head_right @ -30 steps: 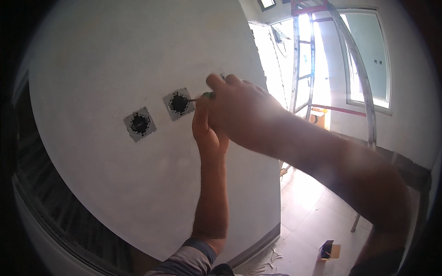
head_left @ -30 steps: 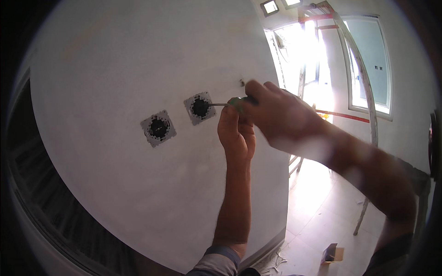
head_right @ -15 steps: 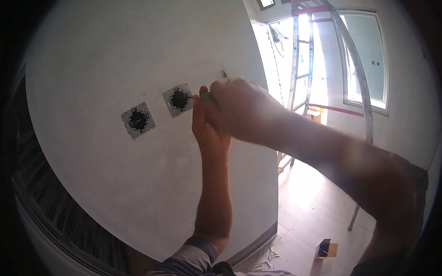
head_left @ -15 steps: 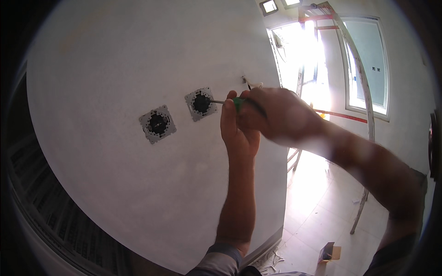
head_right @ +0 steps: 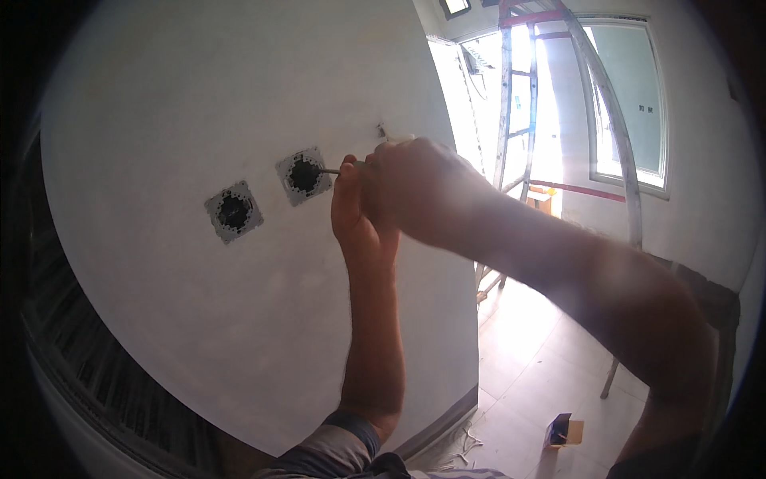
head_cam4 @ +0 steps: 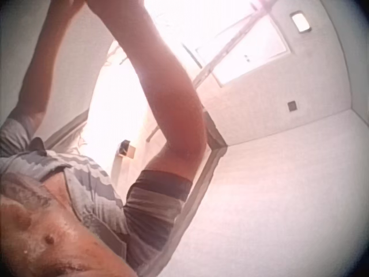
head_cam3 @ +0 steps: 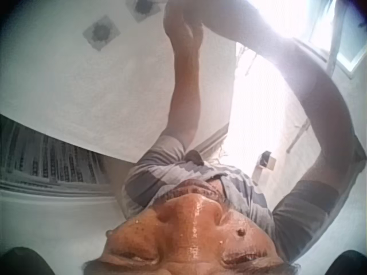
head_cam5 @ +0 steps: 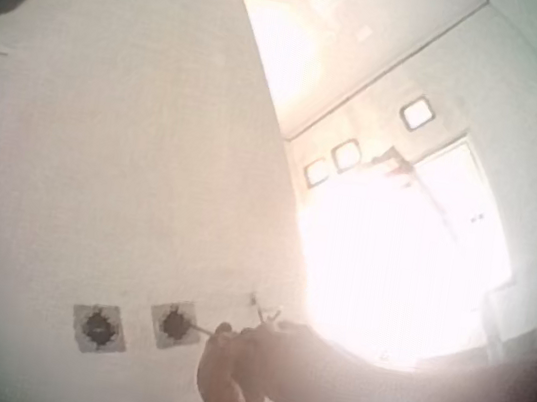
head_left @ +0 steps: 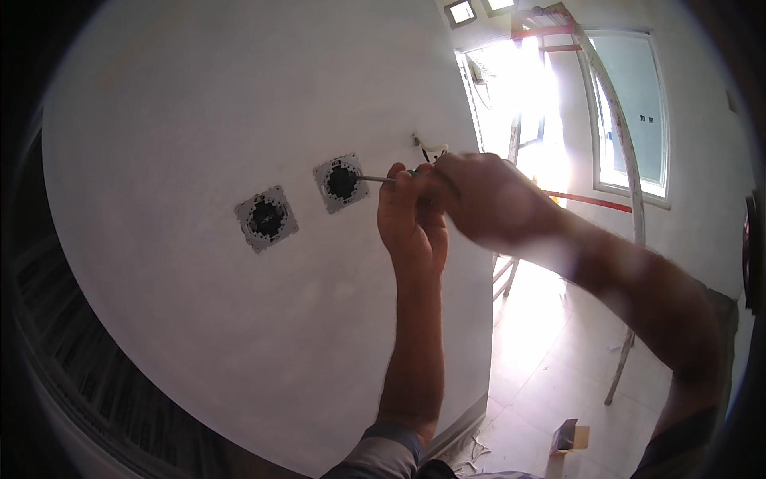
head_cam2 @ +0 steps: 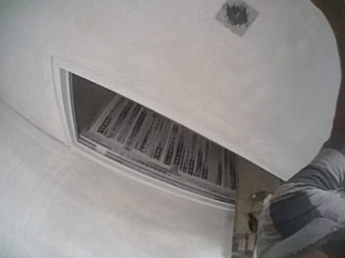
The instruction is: The person installs two electrical outlet boxes into wall cutouts, secures them with screws, and attaches white faceplates. The person uses a screwdriver and a voltage tester to prepare and fasten the components.
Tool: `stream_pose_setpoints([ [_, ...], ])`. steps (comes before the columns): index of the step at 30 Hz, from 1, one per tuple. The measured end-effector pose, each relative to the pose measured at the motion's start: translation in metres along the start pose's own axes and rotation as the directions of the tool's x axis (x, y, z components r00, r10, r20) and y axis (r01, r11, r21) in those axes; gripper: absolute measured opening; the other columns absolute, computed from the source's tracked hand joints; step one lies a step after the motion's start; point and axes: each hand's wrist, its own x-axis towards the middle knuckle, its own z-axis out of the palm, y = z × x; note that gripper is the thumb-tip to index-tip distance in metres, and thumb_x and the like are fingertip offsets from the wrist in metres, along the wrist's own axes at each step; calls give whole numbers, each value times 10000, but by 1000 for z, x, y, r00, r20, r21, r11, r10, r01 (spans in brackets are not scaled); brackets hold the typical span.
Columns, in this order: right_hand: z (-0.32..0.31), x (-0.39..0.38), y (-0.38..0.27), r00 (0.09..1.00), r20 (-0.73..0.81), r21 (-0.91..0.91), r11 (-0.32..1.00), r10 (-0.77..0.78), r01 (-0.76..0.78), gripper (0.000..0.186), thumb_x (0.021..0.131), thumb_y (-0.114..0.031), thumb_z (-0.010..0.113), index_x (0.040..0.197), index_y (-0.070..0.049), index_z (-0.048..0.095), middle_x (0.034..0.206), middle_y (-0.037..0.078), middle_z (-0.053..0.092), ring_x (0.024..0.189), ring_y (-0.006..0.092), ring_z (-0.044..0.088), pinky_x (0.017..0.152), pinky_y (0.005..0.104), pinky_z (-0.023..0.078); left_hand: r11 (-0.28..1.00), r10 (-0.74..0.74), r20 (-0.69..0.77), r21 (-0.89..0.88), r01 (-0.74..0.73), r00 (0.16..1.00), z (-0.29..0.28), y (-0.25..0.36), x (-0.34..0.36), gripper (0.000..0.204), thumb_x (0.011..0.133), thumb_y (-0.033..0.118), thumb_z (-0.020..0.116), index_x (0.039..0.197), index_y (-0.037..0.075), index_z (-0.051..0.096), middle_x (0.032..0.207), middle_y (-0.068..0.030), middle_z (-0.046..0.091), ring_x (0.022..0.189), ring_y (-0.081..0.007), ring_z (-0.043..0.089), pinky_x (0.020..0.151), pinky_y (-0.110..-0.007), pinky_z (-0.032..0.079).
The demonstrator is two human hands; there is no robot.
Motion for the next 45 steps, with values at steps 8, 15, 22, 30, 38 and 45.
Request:
stream_pose_setpoints([
  [8,-1,14,2,980,186,-228,968,-65,107,191,1046,-171,582,1153,-23,638,1047,152,612,914,311,679,779,415,571,996,26,-47,-88,-30,999,11,4,-5,342,1040,231,669,1301,54,535,1165,-129,703,1080,-219,691,958,-384,568],
  [15,10,-1,22,836,-111,-458,774,-538,437,177,1051,-159,577,1140,-21,643,985,131,631,866,331,676,781,435,567,998,28,-144,61,-19,989,12,4,-5,344,1042,211,666,1311,44,531,1145,-146,702,1071,-217,688,958,-385,566],
  [22,-1,4,-5,999,-37,-80,997,14,-17,234,1035,-216,616,1115,0,657,992,146,642,887,275,661,808,405,559,1000,20,-12,13,-20,1000,-1,7,-2,342,1045,182,655,1323,36,520,1164,-142,697,1083,-235,691,1000,-411,563],
  [30,-2,12,18,984,174,28,999,-28,24,302,1018,-223,656,1248,-31,622,1068,142,630,927,283,690,791,405,572,999,25,-108,38,-21,994,17,0,-9,417,1041,165,652,1376,16,452,1260,-179,668,1152,-252,672,1036,-416,561],
  [38,-1,5,7,978,126,-123,976,-165,180,292,988,-121,662,1255,-12,616,1098,164,617,949,320,697,794,426,592,995,-23,-33,-99,20,999,15,9,-12,476,1053,136,624,1458,13,406,1275,-182,668,1173,-242,665,1004,-386,578],
  [45,10,-7,26,867,-279,-149,910,-413,386,235,1030,-202,628,1131,10,619,1073,120,596,905,310,702,716,426,603,987,23,-170,163,6,985,8,6,-10,485,1060,229,628,1452,23,430,1253,-138,660,1166,-216,662,988,-373,572],
])
